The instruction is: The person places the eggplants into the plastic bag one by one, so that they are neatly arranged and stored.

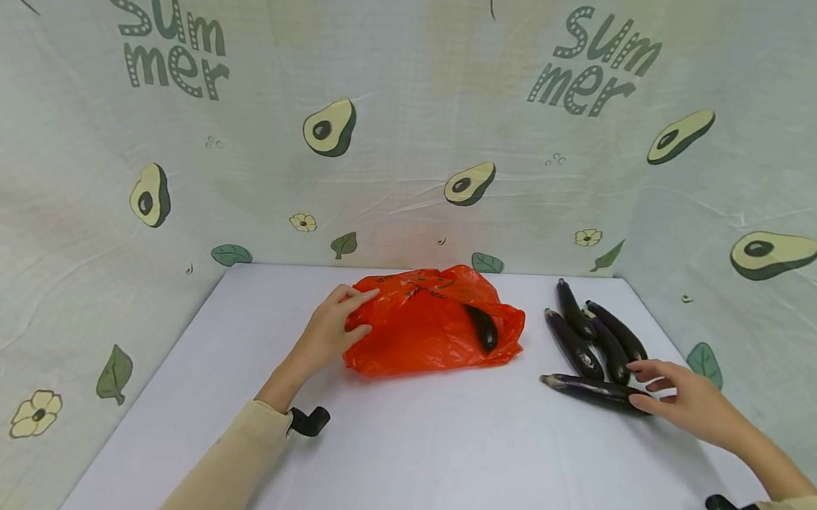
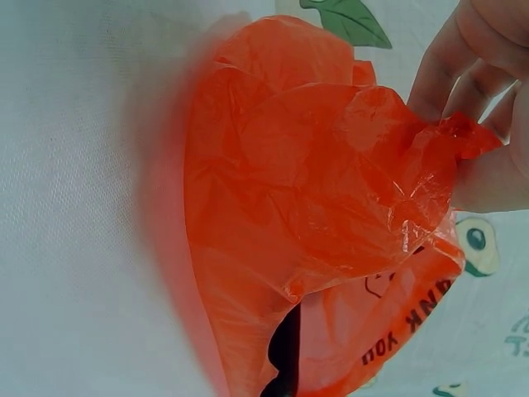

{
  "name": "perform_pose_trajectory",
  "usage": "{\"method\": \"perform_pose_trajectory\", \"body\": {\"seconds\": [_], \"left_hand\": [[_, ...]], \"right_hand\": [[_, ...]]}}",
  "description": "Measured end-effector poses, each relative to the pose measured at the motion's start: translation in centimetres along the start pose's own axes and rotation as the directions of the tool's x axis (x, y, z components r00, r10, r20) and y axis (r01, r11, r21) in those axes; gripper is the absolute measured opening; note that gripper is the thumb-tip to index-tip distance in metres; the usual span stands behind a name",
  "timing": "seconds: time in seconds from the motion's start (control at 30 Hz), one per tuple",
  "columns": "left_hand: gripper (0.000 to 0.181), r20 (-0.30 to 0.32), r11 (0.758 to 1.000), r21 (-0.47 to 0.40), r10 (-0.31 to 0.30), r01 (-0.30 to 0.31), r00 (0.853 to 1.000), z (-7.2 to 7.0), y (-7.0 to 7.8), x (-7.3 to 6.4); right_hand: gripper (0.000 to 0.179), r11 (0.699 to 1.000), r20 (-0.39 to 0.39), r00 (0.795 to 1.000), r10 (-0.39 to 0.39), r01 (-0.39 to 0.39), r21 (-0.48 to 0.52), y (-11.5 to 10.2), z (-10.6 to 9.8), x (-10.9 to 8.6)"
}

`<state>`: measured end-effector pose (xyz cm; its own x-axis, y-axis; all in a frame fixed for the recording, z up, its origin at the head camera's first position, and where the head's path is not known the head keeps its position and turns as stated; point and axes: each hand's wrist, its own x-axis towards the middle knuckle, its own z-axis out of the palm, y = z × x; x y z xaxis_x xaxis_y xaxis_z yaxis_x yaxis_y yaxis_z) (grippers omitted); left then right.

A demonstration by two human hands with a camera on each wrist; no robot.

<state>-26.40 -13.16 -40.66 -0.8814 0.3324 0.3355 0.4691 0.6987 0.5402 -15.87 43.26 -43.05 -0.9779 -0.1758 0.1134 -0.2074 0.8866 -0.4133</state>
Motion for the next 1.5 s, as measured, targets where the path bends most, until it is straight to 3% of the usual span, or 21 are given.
{"method": "perform_pose_trajectory", "body": {"seconds": [0.27, 0.83, 1.23, 1.5], "left_hand": [[0.063, -0.004, 1.000, 0.013, 0.016, -0.016, 1.000, 0.1, 0.1, 0.1], [0.063, -0.006, 1.000, 0.012, 0.016, -0.016, 1.000, 0.2, 0.0, 0.1], [0.064, -0.007, 1.000, 0.001, 0.007, -0.007, 1.000, 0.4, -0.2, 0.1], [0.065, -0.004, 1.000, -0.010, -0.015, 0.015, 1.000, 0.6, -0.5, 0.3]], "right_hand": [[0.045, 0.999, 0.010, 0.999, -0.049, 0.049, 0.017, 0.9, 0.6, -0.5], [0.041, 0.982, 0.061, 0.985, -0.159, 0.152, 0.114, 1.3, 0.7, -0.6], [0.049, 0.989, 0.214, 0.970, -0.114, 0.091, 0.116, 0.9, 0.5, -0.3], [0.049, 0.991, 0.223, 0.969, -0.106, 0.083, 0.109, 0.5, 0.7, -0.3]]}}
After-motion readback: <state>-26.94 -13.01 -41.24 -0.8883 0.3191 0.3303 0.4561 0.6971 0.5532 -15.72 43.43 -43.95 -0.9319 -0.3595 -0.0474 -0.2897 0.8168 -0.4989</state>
